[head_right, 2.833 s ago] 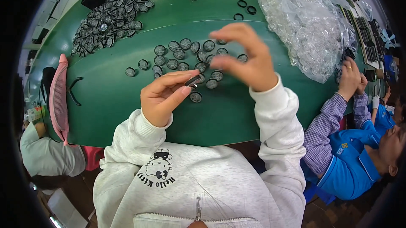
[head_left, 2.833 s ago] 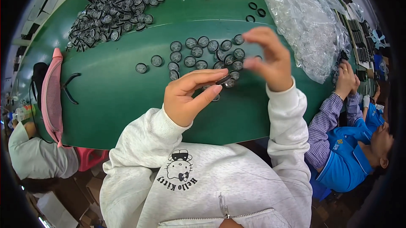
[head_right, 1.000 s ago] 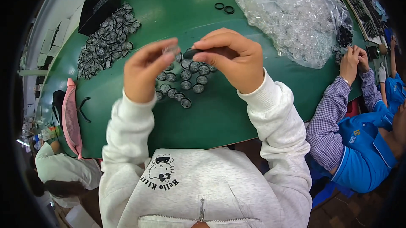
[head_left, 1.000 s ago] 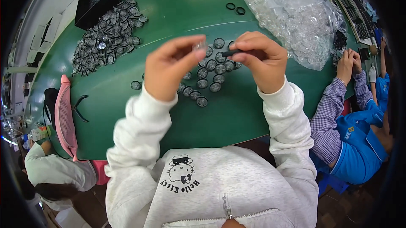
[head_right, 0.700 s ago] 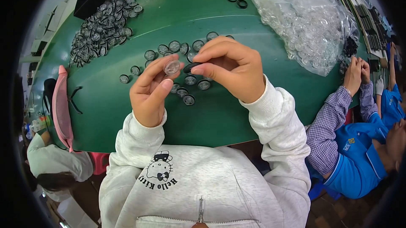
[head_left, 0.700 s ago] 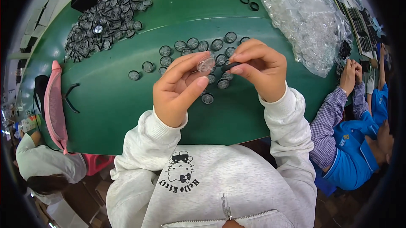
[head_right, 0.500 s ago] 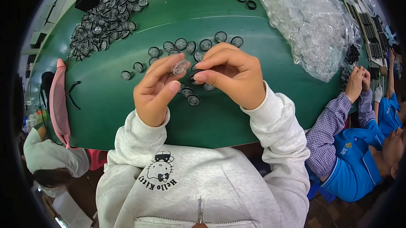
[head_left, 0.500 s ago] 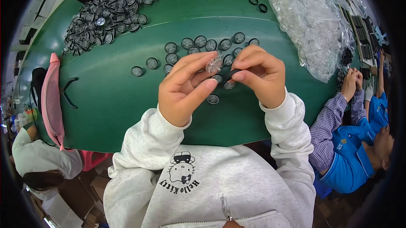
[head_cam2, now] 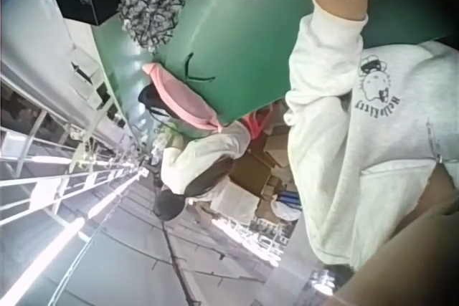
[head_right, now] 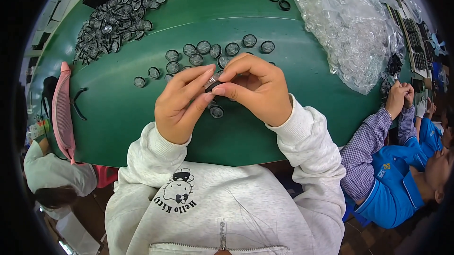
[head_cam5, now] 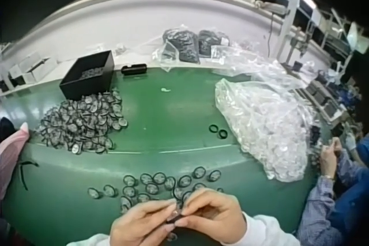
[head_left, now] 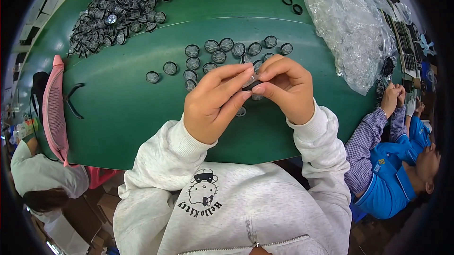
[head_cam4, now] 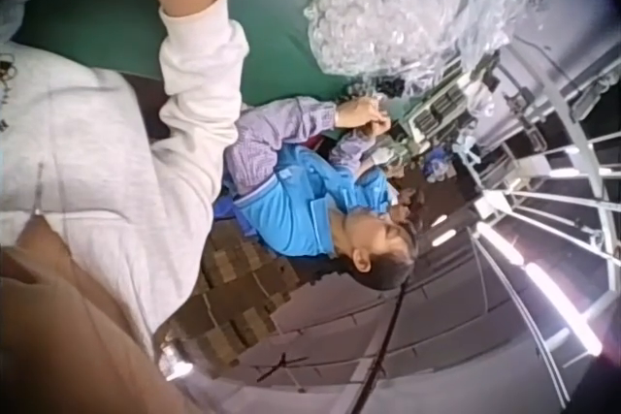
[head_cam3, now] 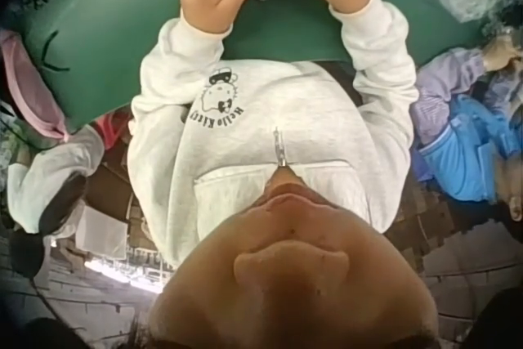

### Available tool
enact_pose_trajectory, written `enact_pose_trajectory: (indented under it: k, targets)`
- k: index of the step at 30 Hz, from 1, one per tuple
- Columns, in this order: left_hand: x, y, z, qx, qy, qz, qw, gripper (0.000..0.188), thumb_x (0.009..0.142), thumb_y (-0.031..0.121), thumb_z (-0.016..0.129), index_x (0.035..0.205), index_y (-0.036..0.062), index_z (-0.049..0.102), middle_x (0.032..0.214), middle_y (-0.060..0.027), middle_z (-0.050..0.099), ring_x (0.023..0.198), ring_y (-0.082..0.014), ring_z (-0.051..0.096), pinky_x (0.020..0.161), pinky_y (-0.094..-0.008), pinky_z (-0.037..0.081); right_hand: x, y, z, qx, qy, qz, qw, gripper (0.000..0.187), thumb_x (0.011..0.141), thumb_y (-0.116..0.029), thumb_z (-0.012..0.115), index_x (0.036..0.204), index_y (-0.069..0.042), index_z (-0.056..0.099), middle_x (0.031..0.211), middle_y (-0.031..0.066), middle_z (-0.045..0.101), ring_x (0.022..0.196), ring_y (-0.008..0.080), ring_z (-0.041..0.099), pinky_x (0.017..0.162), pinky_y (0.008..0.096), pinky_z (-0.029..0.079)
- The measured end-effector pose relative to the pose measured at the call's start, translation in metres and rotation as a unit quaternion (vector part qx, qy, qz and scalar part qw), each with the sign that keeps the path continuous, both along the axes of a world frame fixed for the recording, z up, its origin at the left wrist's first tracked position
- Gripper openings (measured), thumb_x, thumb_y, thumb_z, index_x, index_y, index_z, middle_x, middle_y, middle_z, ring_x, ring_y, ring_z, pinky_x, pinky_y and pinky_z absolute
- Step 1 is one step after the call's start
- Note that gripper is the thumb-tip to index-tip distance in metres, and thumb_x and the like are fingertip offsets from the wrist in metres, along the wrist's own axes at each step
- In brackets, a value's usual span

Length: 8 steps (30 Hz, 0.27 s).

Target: The person assembles black O-rings onto small clear plastic components by hand.

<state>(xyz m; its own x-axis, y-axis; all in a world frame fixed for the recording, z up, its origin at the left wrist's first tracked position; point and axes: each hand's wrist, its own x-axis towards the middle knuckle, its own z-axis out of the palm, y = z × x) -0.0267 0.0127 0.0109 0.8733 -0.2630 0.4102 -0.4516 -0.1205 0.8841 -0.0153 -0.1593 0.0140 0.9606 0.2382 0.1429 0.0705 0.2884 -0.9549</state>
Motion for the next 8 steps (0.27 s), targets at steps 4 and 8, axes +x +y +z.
enact_pose_trajectory:
  k: [4, 8]
  targets:
    - [0.0003, -0.0034, -0.0031, 0.009, -0.036, 0.019, 0.999, 0.034, 0.074, -0.008, 0.060, 0.107, -0.0013, 0.062, 0.112, -0.0143, 0.057, 0.076, -0.0141, 0.058, 0.060, -0.0198, 0.046, 0.0003, -0.0023, -0.0043, -0.061, -0.066, -0.005, 0.996, 0.017, 0.070, 0.006, 0.070, 0.083, -0.002, 0.062, 0.085, 0.0054, 0.056, 0.072, 0.0125, 0.053, 0.067, 0.0194, 0.046]
    - [0.0000, 0.0000, -0.0038, 0.000, -0.028, 0.006, 1.000, 0.034, 0.074, -0.007, 0.060, 0.107, -0.0009, 0.062, 0.112, -0.0143, 0.057, 0.075, -0.0135, 0.057, 0.060, -0.0190, 0.045, 0.0012, -0.0025, -0.0071, -0.061, -0.066, -0.010, 0.996, 0.021, 0.071, 0.006, 0.069, 0.088, -0.003, 0.062, 0.087, 0.0055, 0.056, 0.074, 0.0130, 0.054, 0.068, 0.0197, 0.046]
